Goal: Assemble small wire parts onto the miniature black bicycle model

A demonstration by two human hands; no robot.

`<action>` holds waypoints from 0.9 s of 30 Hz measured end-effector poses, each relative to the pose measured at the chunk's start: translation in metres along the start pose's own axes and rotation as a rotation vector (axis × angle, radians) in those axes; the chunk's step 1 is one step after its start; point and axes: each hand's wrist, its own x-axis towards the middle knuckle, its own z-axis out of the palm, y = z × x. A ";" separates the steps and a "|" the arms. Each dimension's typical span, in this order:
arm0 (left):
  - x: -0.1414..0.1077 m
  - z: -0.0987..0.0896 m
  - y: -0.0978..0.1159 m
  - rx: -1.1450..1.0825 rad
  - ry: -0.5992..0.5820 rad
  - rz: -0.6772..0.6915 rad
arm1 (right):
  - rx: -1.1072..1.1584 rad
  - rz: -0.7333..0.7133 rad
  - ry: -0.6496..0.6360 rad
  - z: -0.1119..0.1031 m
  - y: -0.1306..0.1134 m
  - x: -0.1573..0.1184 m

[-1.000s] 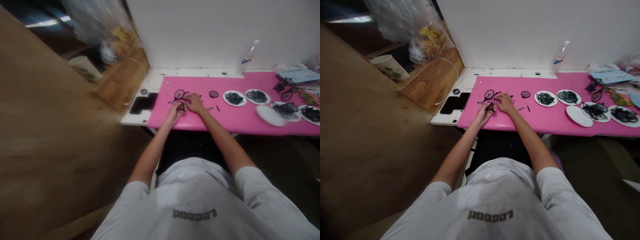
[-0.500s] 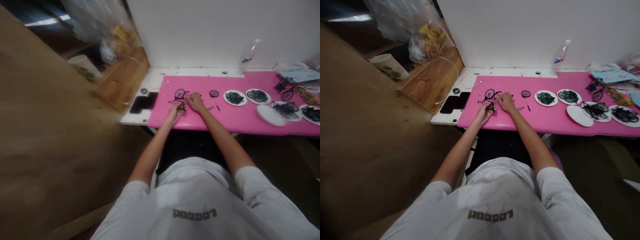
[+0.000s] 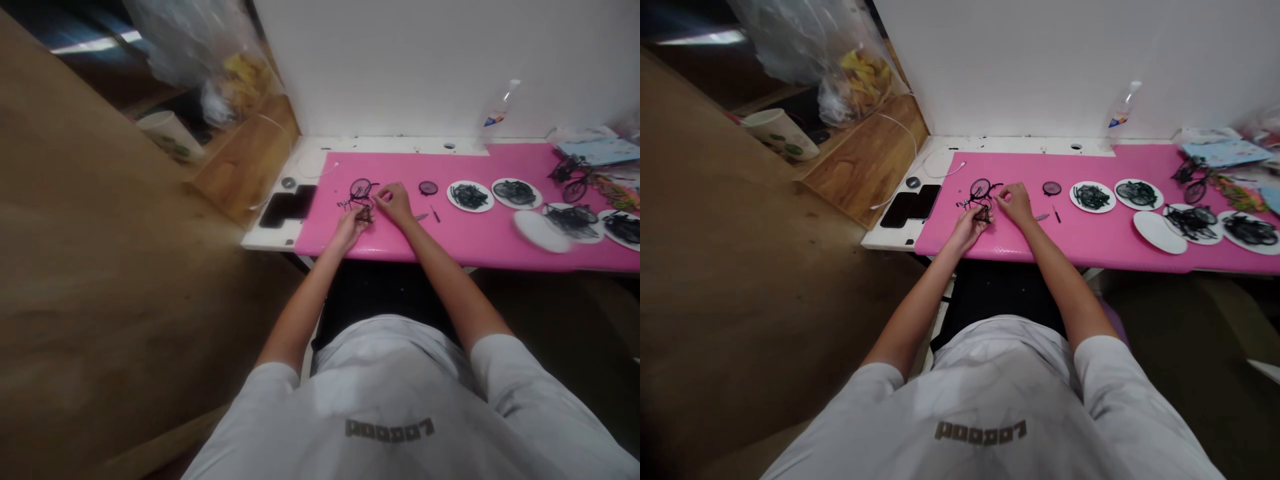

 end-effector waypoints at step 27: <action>0.009 -0.002 -0.024 0.219 0.109 0.312 | -0.163 -0.152 -0.059 -0.008 -0.012 0.005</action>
